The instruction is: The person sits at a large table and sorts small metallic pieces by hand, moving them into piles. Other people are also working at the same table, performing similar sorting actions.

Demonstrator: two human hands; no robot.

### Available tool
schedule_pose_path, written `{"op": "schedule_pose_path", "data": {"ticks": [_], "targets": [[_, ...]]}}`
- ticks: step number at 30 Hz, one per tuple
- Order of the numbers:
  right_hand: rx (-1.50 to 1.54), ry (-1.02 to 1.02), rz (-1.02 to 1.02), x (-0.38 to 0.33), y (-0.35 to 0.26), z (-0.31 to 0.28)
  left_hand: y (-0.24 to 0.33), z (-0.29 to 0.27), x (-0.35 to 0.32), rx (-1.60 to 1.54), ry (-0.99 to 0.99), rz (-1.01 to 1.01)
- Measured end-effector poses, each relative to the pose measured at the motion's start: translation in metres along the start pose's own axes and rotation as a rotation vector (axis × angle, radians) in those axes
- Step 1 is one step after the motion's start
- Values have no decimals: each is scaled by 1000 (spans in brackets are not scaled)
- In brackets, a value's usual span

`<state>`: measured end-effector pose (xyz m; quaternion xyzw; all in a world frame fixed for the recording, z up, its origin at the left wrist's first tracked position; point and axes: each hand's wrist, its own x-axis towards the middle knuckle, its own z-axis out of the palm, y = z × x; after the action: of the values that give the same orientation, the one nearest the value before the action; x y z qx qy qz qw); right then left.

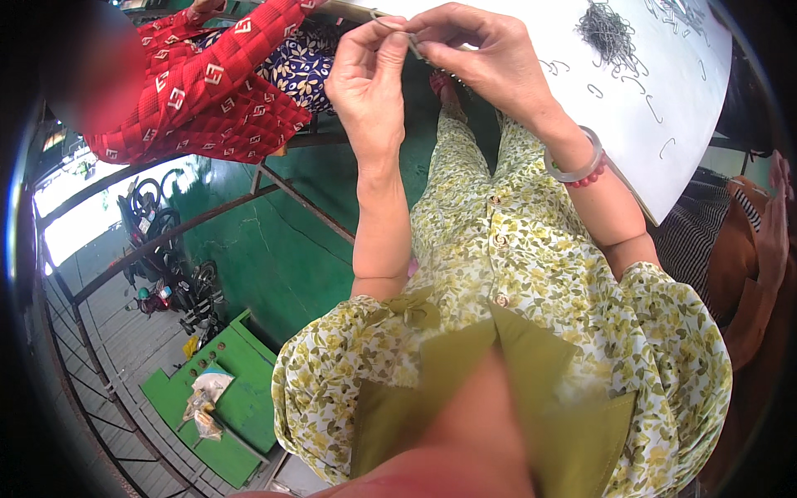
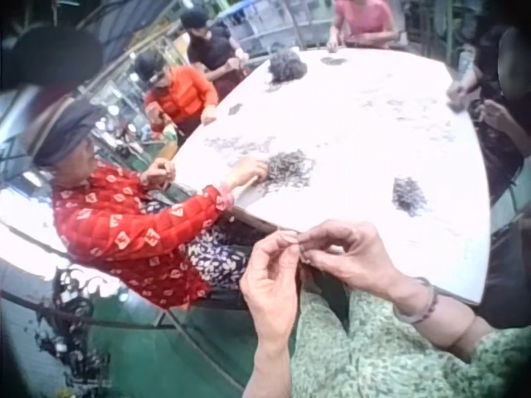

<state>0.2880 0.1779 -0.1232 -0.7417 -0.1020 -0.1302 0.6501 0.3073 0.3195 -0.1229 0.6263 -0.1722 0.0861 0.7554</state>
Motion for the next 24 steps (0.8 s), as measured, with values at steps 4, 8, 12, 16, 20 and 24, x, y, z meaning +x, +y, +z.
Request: {"op": "schedule_pose_path", "data": {"ticks": [4, 8, 12, 16, 20, 24], "targets": [[68, 150, -128, 20, 1, -9, 2, -1, 4, -78, 27, -12], [-427, 276, -126, 89, -5, -98, 14, 0, 7, -106, 52, -54], [-845, -162, 75, 162, 120, -155, 23, -7, 9, -125, 48, -78], [-1164, -506, -259, 141, 186, -149, 45, -24, 19, -27, 59, 22], [-1124, -491, -232, 126, 208, -167, 62, -38, 42, -12, 13, 180], [-1269, -442, -281, 133, 208, -145, 75, -50, 57, -148, -2, 272]]}}
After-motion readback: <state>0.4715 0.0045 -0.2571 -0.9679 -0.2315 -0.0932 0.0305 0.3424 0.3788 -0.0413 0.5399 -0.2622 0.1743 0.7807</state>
